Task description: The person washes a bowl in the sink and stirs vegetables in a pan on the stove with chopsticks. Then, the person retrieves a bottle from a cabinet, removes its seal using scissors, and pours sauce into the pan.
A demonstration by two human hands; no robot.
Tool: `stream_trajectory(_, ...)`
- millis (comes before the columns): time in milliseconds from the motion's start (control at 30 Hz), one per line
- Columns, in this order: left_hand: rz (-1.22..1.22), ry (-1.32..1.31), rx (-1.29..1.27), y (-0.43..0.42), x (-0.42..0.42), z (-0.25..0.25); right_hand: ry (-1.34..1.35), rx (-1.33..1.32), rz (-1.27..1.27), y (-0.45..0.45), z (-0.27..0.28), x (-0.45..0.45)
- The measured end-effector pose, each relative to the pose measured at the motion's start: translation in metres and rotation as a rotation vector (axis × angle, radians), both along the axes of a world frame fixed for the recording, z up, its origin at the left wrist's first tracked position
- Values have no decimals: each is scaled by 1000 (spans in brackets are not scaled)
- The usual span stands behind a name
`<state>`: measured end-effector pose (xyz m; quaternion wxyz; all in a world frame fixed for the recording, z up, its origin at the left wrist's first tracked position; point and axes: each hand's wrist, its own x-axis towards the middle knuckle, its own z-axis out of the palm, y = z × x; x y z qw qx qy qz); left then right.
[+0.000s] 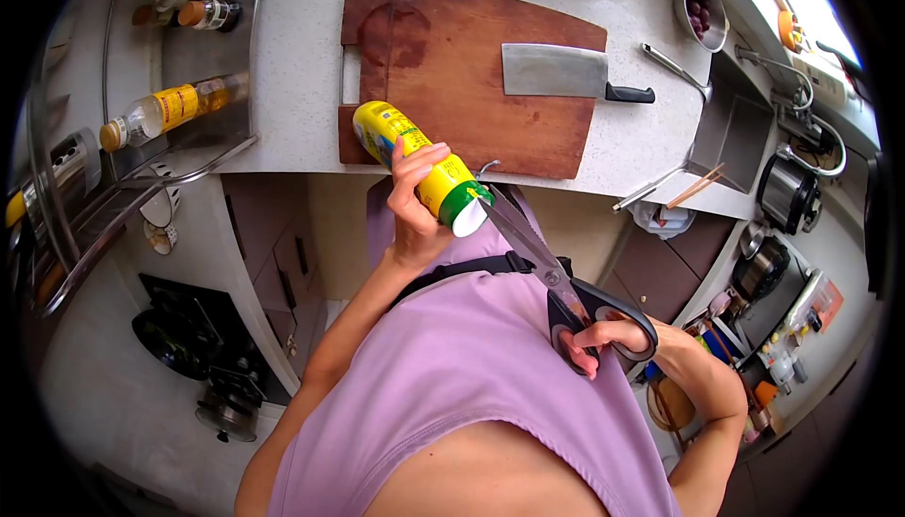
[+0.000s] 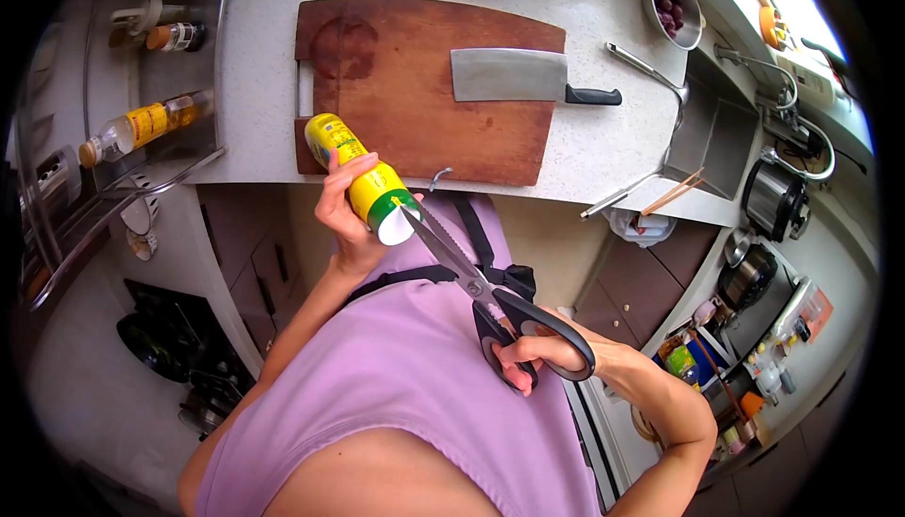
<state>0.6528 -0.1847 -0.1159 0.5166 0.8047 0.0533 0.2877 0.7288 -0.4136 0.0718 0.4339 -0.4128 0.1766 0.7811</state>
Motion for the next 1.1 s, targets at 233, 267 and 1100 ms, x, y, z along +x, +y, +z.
stream_trajectory(233, -96, 70, 50, 0, -13, -1, 169, -101, -25, 0, 14, 14)
stream_trajectory(267, -96, 75, 41, 0, -16, -2, 118, -111, 38, 0, 15, 15)
stream_trajectory(1100, -273, 46, 181, 6, -34, -13, 450, -254, 121, -10, -1, 40)
